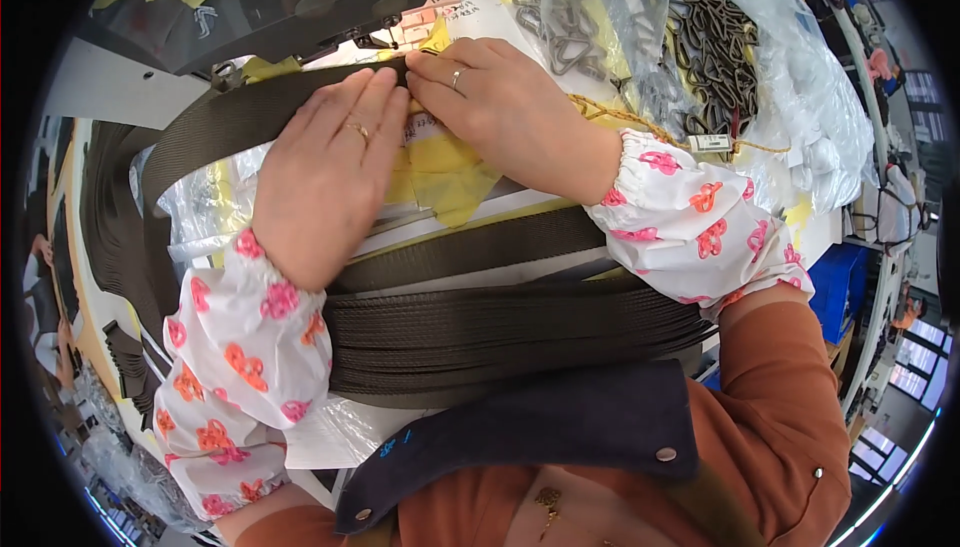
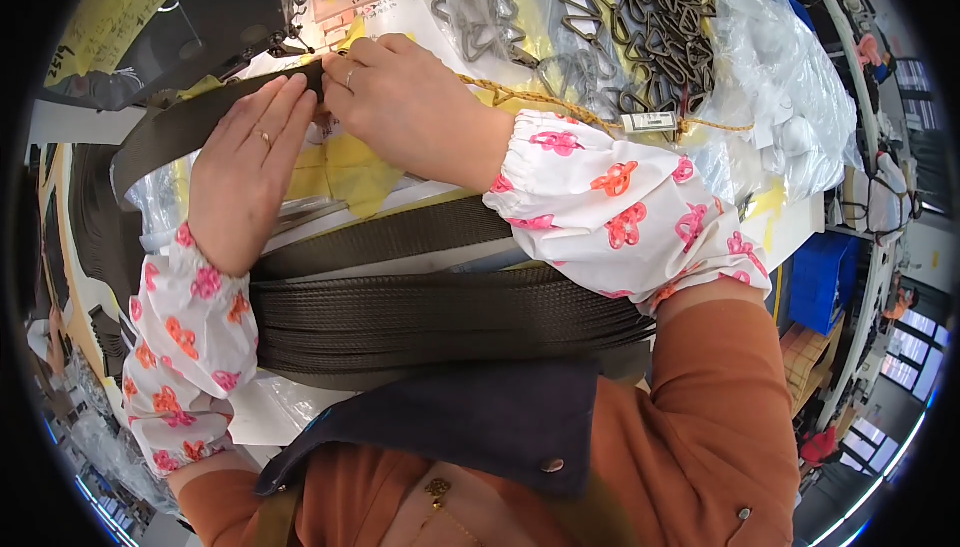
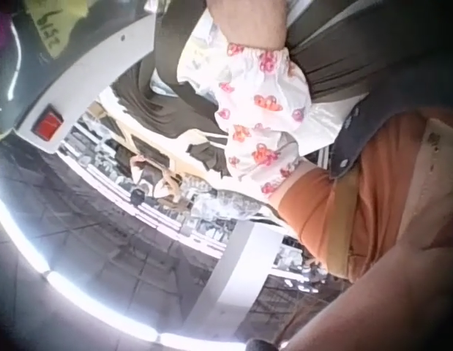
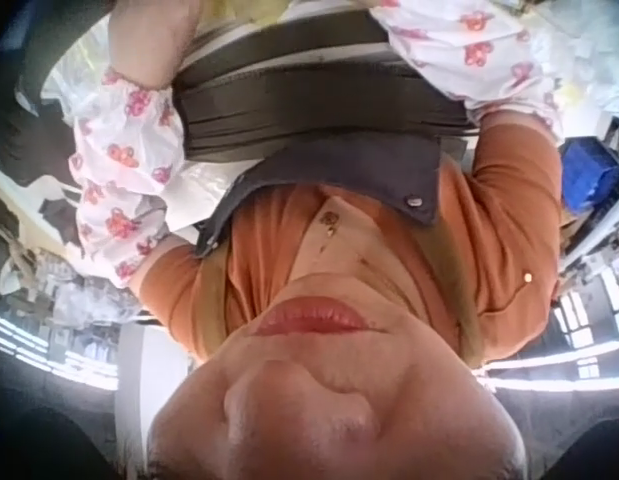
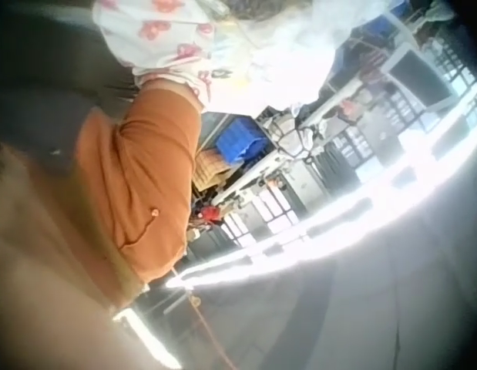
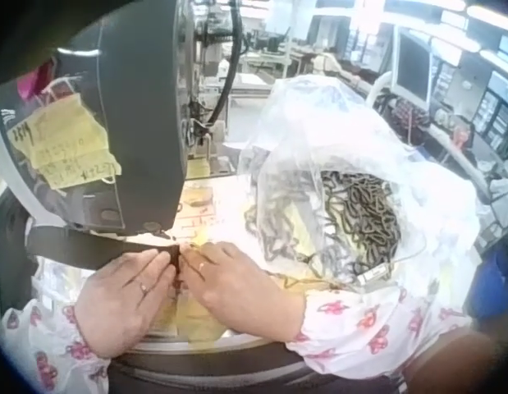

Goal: Assembling metal sliders and clips onto brown straps using an industrial assembly machine in a workshop environment.

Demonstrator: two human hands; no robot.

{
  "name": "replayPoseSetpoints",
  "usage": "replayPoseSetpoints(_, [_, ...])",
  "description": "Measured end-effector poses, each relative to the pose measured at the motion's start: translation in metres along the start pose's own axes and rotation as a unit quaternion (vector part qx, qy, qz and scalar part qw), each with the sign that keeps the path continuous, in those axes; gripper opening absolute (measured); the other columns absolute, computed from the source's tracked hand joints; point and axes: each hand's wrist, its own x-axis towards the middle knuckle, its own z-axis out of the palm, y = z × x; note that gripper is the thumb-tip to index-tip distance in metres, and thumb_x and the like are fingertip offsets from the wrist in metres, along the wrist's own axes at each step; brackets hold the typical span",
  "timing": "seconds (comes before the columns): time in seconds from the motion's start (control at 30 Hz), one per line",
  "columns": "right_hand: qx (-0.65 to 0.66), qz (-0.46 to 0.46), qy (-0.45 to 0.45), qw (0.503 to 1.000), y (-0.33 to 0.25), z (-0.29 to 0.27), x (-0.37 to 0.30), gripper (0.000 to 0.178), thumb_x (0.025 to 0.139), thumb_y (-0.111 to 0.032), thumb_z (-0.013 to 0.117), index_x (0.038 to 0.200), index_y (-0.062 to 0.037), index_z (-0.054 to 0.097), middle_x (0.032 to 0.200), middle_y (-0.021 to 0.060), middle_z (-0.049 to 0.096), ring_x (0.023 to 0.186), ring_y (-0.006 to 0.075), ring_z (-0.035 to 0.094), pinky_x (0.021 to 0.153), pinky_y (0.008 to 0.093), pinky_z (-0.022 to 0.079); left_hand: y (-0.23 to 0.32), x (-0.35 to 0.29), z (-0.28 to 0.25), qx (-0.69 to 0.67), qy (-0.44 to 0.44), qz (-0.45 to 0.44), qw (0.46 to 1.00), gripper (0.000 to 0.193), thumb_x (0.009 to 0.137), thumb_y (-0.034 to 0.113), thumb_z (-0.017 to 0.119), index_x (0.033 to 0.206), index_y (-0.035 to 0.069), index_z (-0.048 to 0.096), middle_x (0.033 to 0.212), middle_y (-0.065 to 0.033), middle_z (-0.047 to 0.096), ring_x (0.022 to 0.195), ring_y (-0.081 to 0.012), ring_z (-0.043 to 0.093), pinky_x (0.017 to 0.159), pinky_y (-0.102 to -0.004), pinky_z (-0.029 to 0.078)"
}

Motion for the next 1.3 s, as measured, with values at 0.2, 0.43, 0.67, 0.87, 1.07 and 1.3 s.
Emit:
replayPoseSetpoints(0.2, [-0.024,-0.002,-0.032,0.999,0.002,-0.002,0.000,0.021,0.071,-0.012,0.055,0.089,-0.0032,0.062,0.093,0.0038,0.059,0.092,0.0170,0.054,0.075,0.0295,0.041,-0.033,-0.007,0.032,-0.078,0.030,0.046,0.995,0.031,0.071,0.008,0.055,0.100,0.000,0.059,0.107,-0.0081,0.060,0.093,-0.0222,0.057,0.078,-0.0325,0.047])
replayPoseSetpoints(0.43, [0.014,0.029,0.027,0.999,0.005,0.003,-0.007,0.020,0.070,-0.011,0.056,0.089,-0.0066,0.062,0.092,-0.0008,0.058,0.090,0.0159,0.052,0.080,0.0317,0.039,-0.023,-0.006,0.036,-0.159,0.004,-0.033,0.987,0.031,0.070,0.005,0.055,0.100,0.006,0.060,0.107,-0.0039,0.060,0.082,-0.0222,0.055,0.075,-0.0322,0.046])
replayPoseSetpoints(0.67, [-0.019,0.041,-0.003,0.999,0.001,0.002,0.000,0.019,0.070,-0.010,0.057,0.087,-0.0072,0.064,0.099,-0.0022,0.062,0.089,0.0177,0.054,0.084,0.0332,0.040,-0.023,-0.008,0.037,-0.212,0.028,-0.065,0.975,0.025,0.076,0.004,0.057,0.101,0.006,0.060,0.109,-0.0079,0.057,0.091,-0.0265,0.054,0.080,-0.0330,0.044])
replayPoseSetpoints(0.87, [-0.021,0.052,-0.031,0.998,0.001,-0.004,0.002,0.018,0.069,-0.010,0.058,0.085,-0.0080,0.064,0.096,-0.0026,0.062,0.087,0.0159,0.054,0.086,0.0339,0.039,-0.017,-0.006,0.036,-0.255,0.006,-0.160,0.954,0.022,0.077,0.006,0.060,0.099,0.009,0.061,0.109,-0.0115,0.058,0.097,-0.0308,0.055,0.082,-0.0355,0.046])
replayPoseSetpoints(1.07, [-0.035,0.038,-0.050,0.997,0.004,-0.006,0.004,0.019,0.070,-0.011,0.057,0.089,-0.0092,0.063,0.097,-0.0033,0.062,0.089,0.0149,0.054,0.089,0.0381,0.038,-0.021,-0.003,0.037,-0.274,0.020,-0.191,0.942,0.018,0.076,0.007,0.062,0.093,0.009,0.064,0.105,-0.0128,0.061,0.092,-0.0305,0.059,0.077,-0.0346,0.049])
replayPoseSetpoints(1.3, [-0.048,0.040,-0.094,0.994,0.006,-0.012,0.007,0.021,0.070,-0.012,0.058,0.090,-0.0102,0.065,0.100,-0.0044,0.062,0.090,0.0141,0.054,0.093,0.0416,0.036,-0.024,-0.003,0.039,-0.252,0.034,-0.173,0.952,0.015,0.076,0.006,0.061,0.091,0.005,0.064,0.103,-0.0118,0.062,0.090,-0.0298,0.060,0.077,-0.0351,0.048])
